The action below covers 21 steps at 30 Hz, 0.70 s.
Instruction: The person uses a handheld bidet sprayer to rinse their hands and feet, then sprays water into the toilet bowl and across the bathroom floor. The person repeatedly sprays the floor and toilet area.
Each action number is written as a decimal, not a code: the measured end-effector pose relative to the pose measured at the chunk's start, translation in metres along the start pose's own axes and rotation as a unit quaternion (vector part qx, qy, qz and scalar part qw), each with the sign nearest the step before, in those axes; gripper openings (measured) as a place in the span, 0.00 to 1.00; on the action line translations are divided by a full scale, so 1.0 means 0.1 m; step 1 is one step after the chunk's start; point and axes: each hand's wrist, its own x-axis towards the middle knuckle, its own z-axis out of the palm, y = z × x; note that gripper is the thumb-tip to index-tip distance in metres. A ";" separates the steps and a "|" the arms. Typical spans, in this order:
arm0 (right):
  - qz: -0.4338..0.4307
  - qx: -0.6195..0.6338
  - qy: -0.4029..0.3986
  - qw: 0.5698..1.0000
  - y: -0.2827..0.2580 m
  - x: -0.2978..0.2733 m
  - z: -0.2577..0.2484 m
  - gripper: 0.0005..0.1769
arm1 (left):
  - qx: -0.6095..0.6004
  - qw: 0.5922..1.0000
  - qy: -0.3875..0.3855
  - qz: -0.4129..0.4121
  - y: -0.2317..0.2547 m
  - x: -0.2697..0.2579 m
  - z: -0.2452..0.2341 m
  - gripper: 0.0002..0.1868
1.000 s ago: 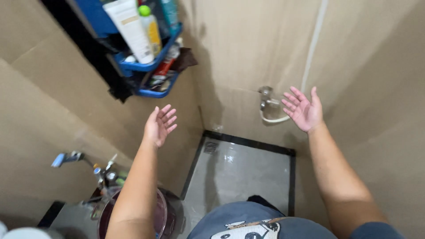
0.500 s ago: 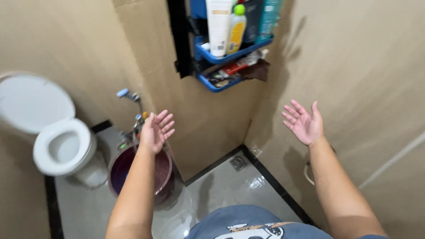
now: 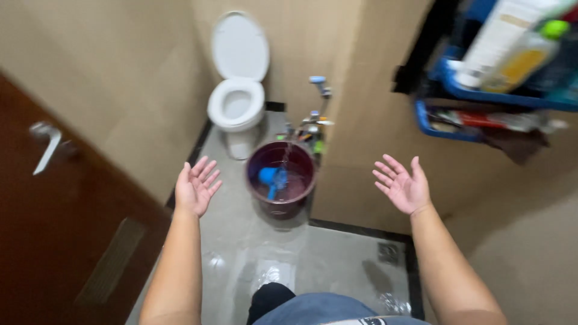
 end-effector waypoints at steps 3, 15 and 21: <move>0.041 0.000 -0.062 0.997 0.30 0.37 0.39 0.51 | -0.036 0.996 0.062 0.047 0.32 -0.53 -0.40 0.34; 0.116 -0.024 -0.248 0.962 1.18 1.37 2.17 0.50 | -0.074 0.961 0.173 0.204 1.14 -1.70 -1.52 0.36; 0.156 -0.025 -0.300 0.941 1.61 1.52 2.85 0.50 | -0.088 0.938 0.214 0.259 1.33 -2.22 -1.80 0.36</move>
